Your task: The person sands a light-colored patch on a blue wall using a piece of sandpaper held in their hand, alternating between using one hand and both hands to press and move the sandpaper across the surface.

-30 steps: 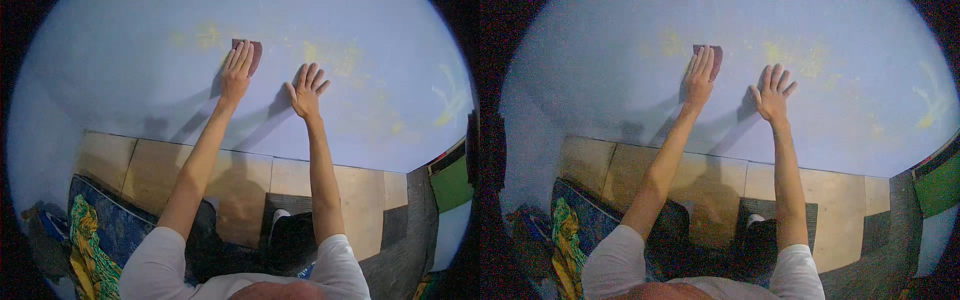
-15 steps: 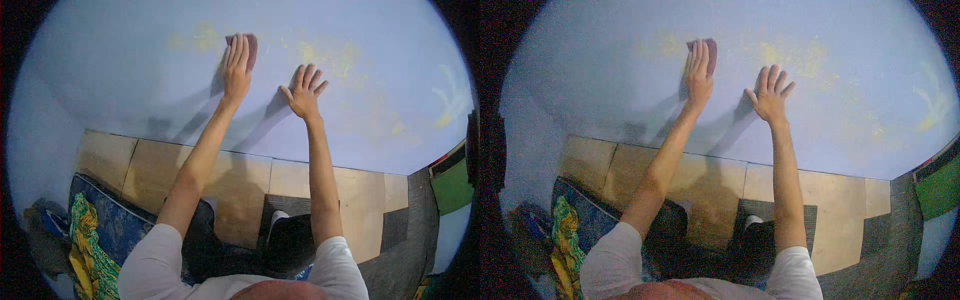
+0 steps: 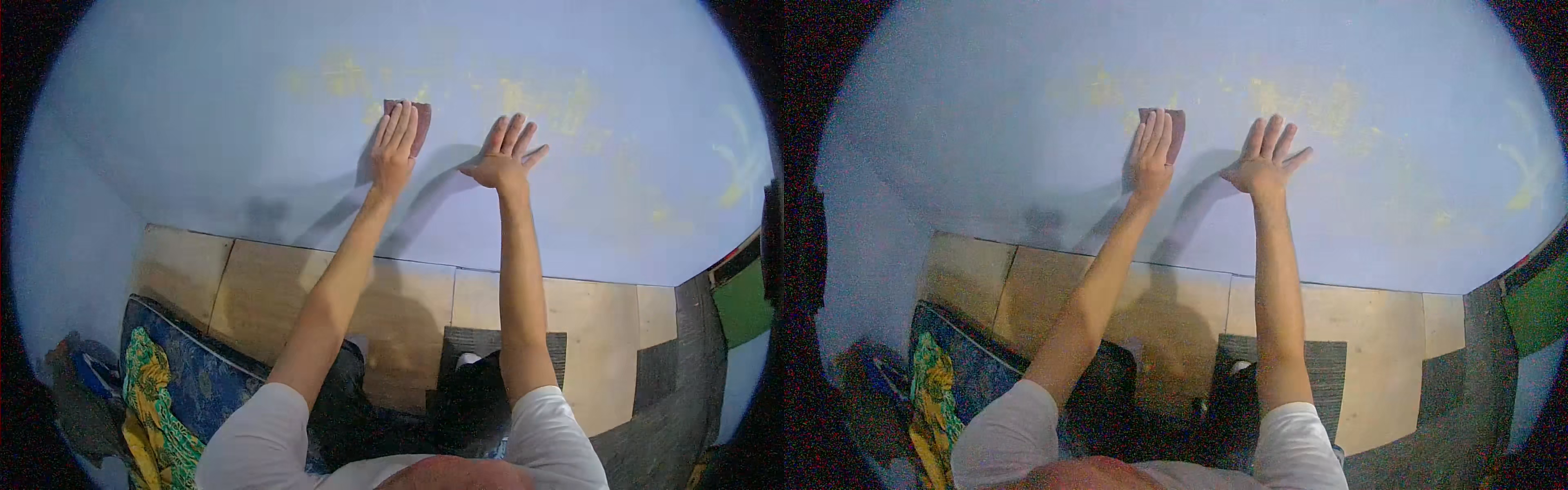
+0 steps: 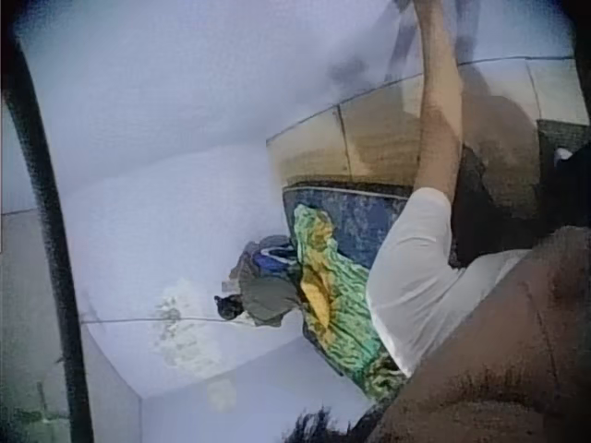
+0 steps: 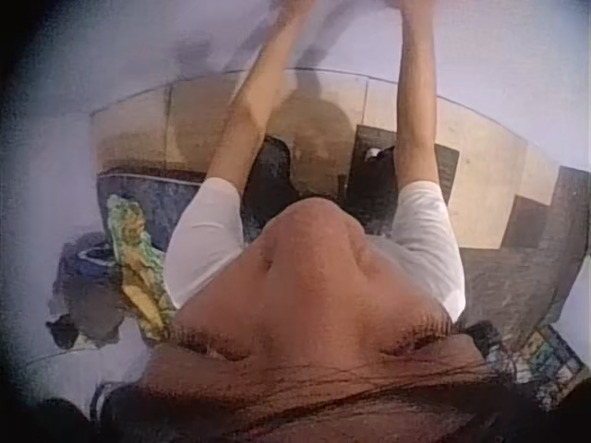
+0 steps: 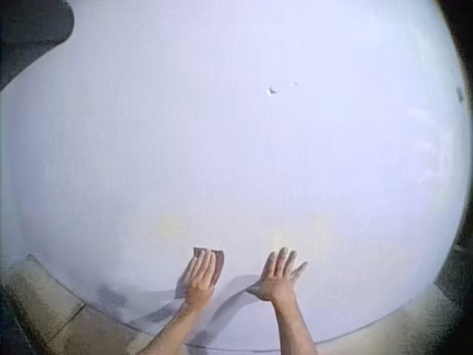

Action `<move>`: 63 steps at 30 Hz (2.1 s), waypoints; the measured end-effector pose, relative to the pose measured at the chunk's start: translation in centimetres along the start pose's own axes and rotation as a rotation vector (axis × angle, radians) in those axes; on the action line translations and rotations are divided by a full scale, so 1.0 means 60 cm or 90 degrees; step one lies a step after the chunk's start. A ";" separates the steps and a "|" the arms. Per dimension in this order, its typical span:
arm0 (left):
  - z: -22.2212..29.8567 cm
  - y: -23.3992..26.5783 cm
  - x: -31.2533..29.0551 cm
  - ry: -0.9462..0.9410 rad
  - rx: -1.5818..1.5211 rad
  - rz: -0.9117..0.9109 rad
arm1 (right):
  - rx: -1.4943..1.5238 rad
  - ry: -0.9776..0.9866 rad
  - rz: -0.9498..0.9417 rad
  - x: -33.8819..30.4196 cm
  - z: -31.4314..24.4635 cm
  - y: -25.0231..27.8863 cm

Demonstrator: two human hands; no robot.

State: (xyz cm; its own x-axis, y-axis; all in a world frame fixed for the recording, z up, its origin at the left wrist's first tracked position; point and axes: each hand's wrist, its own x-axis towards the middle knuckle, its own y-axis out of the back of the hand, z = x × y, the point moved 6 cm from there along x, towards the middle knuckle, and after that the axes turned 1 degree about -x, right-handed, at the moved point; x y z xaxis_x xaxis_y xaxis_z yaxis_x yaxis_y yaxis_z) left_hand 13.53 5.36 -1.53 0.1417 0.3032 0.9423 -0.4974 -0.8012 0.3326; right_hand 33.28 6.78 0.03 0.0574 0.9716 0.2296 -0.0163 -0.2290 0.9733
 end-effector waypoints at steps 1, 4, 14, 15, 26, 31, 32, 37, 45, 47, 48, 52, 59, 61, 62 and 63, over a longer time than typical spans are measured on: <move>-0.001 0.001 0.000 0.005 -0.015 -0.002 | 0.002 0.000 0.009 -0.001 -0.002 0.000; 0.001 0.010 0.009 -0.013 -0.020 -0.012 | 0.005 0.013 0.043 -0.003 -0.001 0.000; 0.019 0.028 0.049 -0.025 0.009 -0.019 | 0.015 0.042 0.037 -0.001 0.009 -0.017; 0.019 0.027 0.048 -0.018 0.001 -0.021 | 0.022 0.044 0.034 0.001 0.009 -0.019; 0.005 0.034 0.051 -0.029 0.012 -0.046 | 0.050 0.084 0.031 0.001 0.002 -0.085; 0.006 0.007 0.028 -0.007 0.015 -0.006 | 0.051 0.084 0.011 0.011 0.001 -0.098; 0.001 0.001 0.021 -0.004 0.027 -0.008 | 0.054 0.087 0.023 0.015 0.003 -0.099; -0.029 -0.035 -0.039 -0.008 0.032 0.008 | 0.055 0.110 0.036 0.015 -0.007 -0.070; -0.014 -0.017 -0.024 -0.002 0.013 -0.048 | 0.045 0.088 -0.008 0.021 0.002 -0.069; -0.006 -0.003 -0.014 -0.019 0.000 -0.034 | 0.038 0.081 -0.025 0.010 -0.001 -0.071; -0.007 0.004 -0.001 -0.037 -0.010 -0.018 | 0.032 0.074 -0.028 0.008 -0.006 -0.075; 0.009 0.027 0.063 -0.003 -0.051 0.001 | 0.020 0.080 -0.034 0.013 0.006 -0.081; -0.010 0.006 0.036 -0.037 -0.002 0.036 | 0.069 0.101 0.055 0.016 0.004 -0.039; -0.016 -0.002 0.013 -0.073 -0.007 0.031 | 0.077 0.109 0.066 0.016 0.006 -0.036; -0.011 -0.004 0.009 -0.048 0.012 0.032 | 0.077 0.113 0.079 0.016 0.011 -0.039; -0.008 -0.006 0.011 -0.043 -0.004 0.034 | 0.076 0.118 0.091 0.017 0.015 -0.040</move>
State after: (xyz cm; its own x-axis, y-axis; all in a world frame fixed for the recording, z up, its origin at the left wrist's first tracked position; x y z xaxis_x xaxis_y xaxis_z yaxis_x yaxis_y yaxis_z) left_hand 13.39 6.12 -1.07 0.1718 0.2240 0.9593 -0.5112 -0.8121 0.2812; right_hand 34.29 8.29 -2.07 -0.1207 0.9208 0.3709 0.1077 -0.3593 0.9270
